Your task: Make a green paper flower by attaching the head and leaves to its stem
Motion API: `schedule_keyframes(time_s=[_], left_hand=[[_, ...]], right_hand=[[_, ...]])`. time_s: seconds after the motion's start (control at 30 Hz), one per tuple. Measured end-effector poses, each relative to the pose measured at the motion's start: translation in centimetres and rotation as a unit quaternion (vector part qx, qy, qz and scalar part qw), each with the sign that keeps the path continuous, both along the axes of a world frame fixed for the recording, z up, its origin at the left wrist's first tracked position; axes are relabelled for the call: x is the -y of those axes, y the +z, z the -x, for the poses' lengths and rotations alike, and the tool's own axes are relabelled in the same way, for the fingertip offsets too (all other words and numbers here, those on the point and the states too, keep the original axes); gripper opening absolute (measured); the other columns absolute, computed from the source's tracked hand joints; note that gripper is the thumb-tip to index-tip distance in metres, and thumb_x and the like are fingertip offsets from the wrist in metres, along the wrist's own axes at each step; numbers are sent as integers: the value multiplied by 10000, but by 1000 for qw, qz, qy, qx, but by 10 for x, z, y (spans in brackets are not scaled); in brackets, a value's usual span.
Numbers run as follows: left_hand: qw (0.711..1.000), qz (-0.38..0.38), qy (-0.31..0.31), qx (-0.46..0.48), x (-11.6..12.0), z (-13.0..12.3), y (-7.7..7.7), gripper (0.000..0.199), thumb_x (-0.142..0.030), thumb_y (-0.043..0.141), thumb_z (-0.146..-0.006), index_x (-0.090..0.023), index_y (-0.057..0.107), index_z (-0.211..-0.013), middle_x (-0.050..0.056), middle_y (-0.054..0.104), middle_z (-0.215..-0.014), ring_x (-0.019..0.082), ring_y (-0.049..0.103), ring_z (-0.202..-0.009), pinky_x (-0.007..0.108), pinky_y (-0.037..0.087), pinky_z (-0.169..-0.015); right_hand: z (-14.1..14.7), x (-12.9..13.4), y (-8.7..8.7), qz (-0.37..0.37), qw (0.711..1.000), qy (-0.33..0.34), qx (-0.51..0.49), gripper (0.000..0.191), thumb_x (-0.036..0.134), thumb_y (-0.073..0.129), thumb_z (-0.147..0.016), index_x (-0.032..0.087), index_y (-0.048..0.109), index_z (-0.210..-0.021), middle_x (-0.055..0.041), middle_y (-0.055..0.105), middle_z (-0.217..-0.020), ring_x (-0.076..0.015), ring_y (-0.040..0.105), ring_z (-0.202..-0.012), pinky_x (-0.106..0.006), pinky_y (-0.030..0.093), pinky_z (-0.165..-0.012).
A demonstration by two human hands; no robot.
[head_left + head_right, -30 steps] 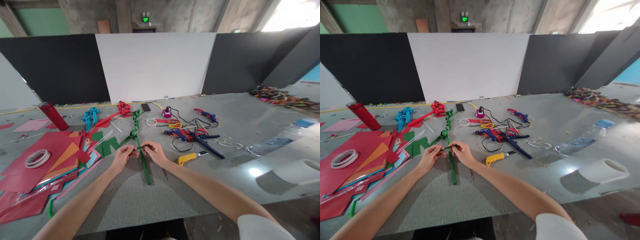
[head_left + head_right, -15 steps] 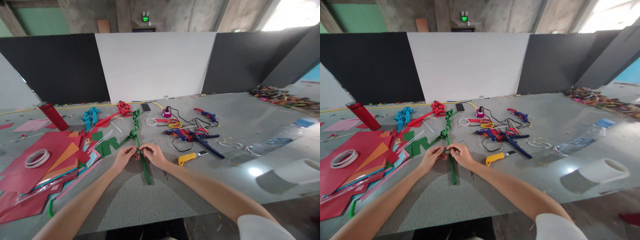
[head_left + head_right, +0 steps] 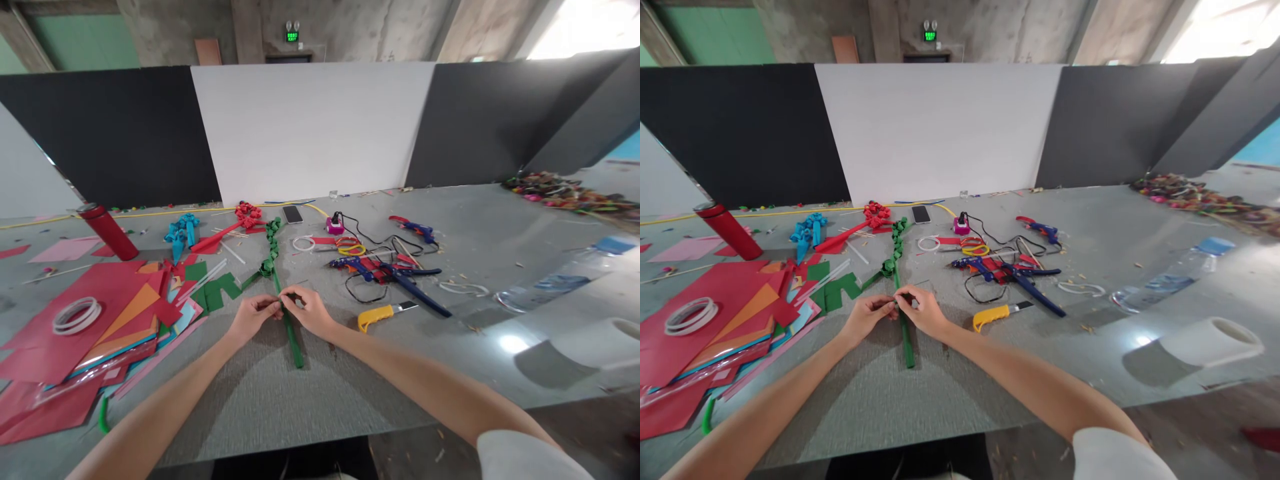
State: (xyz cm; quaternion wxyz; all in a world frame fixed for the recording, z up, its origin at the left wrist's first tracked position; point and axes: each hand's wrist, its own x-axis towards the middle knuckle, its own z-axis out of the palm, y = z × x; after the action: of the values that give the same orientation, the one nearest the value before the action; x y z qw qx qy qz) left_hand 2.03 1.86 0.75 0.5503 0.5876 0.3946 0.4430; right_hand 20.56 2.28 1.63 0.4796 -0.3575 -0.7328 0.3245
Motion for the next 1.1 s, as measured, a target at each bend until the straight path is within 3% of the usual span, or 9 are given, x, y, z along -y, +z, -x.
schedule_keyframes(time_s=[0.33, 0.6, 0.9, 1.1], left_hand=[[1000, 10, -13, 19, 1, -1, 1, 332, -433, 784, -752, -129, 724, -871, 73, 754, -728, 184, 703, -662, 306, 565, -679], [1000, 4, -13, 19, 1, 0, -1, 322, -418, 765, -783, -119, 707, -885, 91, 764, -769, 185, 709, -678, 304, 558, -685], [1000, 3, -29, 2, 1, 0, 0, 330, -438, 759, -784, -125, 712, -880, 92, 761, -759, 183, 708, -671, 306, 562, -689], [999, -16, -37, -19, 5, -3, 5, 318, -451, 719, -817, -136, 738, -863, 85, 751, -765, 179, 690, -674, 297, 557, -683]], right_hand=[[-1, -5, -3, 73, 991, 35, -105, 215, 344, 666, -845, 186, 632, -986, -47, 666, -867, -147, 620, -739, -263, 493, -665], [-3, -12, 0, 160, 973, 89, -143, 345, 483, 717, -805, 167, 702, -944, 14, 611, -671, -100, 514, -540, -241, 438, -548], [-3, -12, -2, 143, 980, 61, -125, 377, 536, 724, -786, 173, 688, -694, -4, 621, -614, -103, 488, -520, -232, 396, -501], [-2, -12, -4, 147, 980, 72, -113, 392, 541, 736, -769, 172, 657, -666, 11, 599, -579, -103, 488, -508, -229, 395, -497]])
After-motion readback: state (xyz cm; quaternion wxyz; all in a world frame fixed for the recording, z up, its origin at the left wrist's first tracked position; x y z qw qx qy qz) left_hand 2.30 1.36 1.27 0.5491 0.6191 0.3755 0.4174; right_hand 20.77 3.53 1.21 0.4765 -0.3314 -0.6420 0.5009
